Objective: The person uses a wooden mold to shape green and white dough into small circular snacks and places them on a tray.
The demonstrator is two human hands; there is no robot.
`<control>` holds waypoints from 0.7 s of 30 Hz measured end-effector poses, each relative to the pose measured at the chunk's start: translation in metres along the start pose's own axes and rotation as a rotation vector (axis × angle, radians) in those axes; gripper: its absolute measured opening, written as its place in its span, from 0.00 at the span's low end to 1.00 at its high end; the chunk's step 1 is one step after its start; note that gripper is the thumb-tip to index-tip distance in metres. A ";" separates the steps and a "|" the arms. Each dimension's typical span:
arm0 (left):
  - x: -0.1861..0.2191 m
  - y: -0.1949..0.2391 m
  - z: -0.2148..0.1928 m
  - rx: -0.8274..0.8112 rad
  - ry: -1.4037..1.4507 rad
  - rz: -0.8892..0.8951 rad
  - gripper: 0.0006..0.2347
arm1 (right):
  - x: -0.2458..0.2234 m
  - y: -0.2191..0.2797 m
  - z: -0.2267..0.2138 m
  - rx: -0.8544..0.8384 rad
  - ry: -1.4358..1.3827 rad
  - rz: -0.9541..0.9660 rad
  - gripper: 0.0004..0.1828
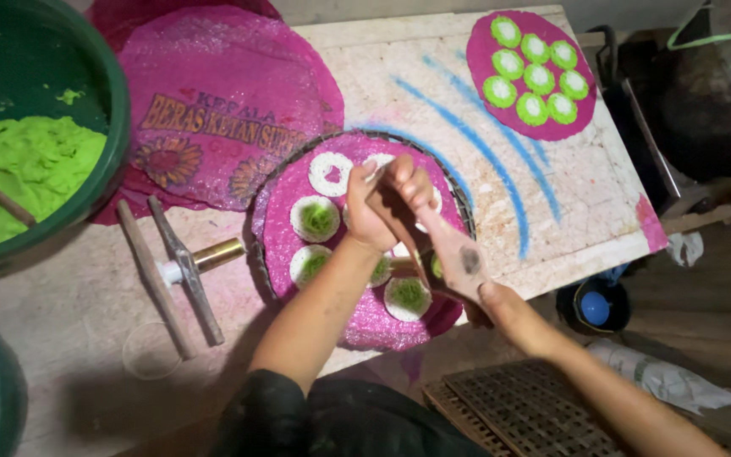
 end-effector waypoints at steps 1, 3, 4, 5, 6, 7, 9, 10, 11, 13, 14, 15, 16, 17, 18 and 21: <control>0.002 -0.005 0.003 0.050 -0.027 0.004 0.14 | 0.001 0.001 -0.008 -0.027 -0.014 0.020 0.41; 0.004 -0.014 0.005 0.144 -0.080 0.012 0.13 | -0.005 -0.002 -0.029 -0.078 -0.040 0.057 0.43; 0.003 -0.019 0.005 0.134 -0.046 0.022 0.13 | -0.008 -0.001 -0.037 -0.026 0.014 0.078 0.43; 0.003 -0.024 0.003 0.121 -0.013 0.036 0.13 | -0.012 -0.001 -0.044 0.023 0.072 0.096 0.43; 0.002 -0.027 -0.002 0.108 0.020 0.050 0.13 | -0.018 -0.003 -0.047 0.073 0.129 0.114 0.42; 0.001 -0.028 -0.008 0.090 0.045 0.077 0.13 | -0.024 -0.006 -0.048 0.108 0.212 0.128 0.42; -0.003 -0.029 -0.024 0.054 0.098 0.127 0.15 | -0.035 -0.013 -0.046 0.181 0.375 0.157 0.42; -0.003 -0.031 -0.035 0.066 0.078 0.144 0.15 | -0.041 -0.017 -0.045 0.202 0.396 0.129 0.39; -0.002 -0.030 -0.045 0.081 0.057 0.162 0.15 | -0.046 -0.020 -0.042 0.221 0.413 0.102 0.37; 0.001 -0.030 -0.061 0.079 0.038 0.165 0.15 | -0.051 -0.027 -0.036 0.239 0.410 0.049 0.36; 0.004 -0.029 -0.066 0.062 0.040 0.151 0.15 | -0.051 -0.031 -0.032 0.237 0.389 0.023 0.36; 0.004 -0.030 -0.070 0.047 0.045 0.134 0.16 | -0.050 -0.032 -0.029 0.237 0.367 0.001 0.36; 0.001 -0.030 -0.072 0.047 0.043 0.137 0.16 | -0.044 -0.031 -0.030 0.216 0.350 0.053 0.37; 0.000 -0.027 -0.073 0.049 0.038 0.144 0.16 | -0.039 -0.030 -0.031 0.191 0.333 0.101 0.38; 0.000 -0.027 -0.072 0.051 0.032 0.151 0.16 | -0.034 -0.030 -0.034 0.165 0.317 0.149 0.39; -0.007 -0.032 -0.066 0.134 0.001 0.199 0.14 | -0.033 -0.034 -0.054 0.168 0.491 0.145 0.41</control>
Point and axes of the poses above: each hand's wrist, its own y-axis away from the middle knuckle, its own z-axis out of the palm, x = y × z, the point moved 5 cm from there along -y, towards the middle knuckle, and after that the axes turned 1 degree about y, right-handed, at the moved point
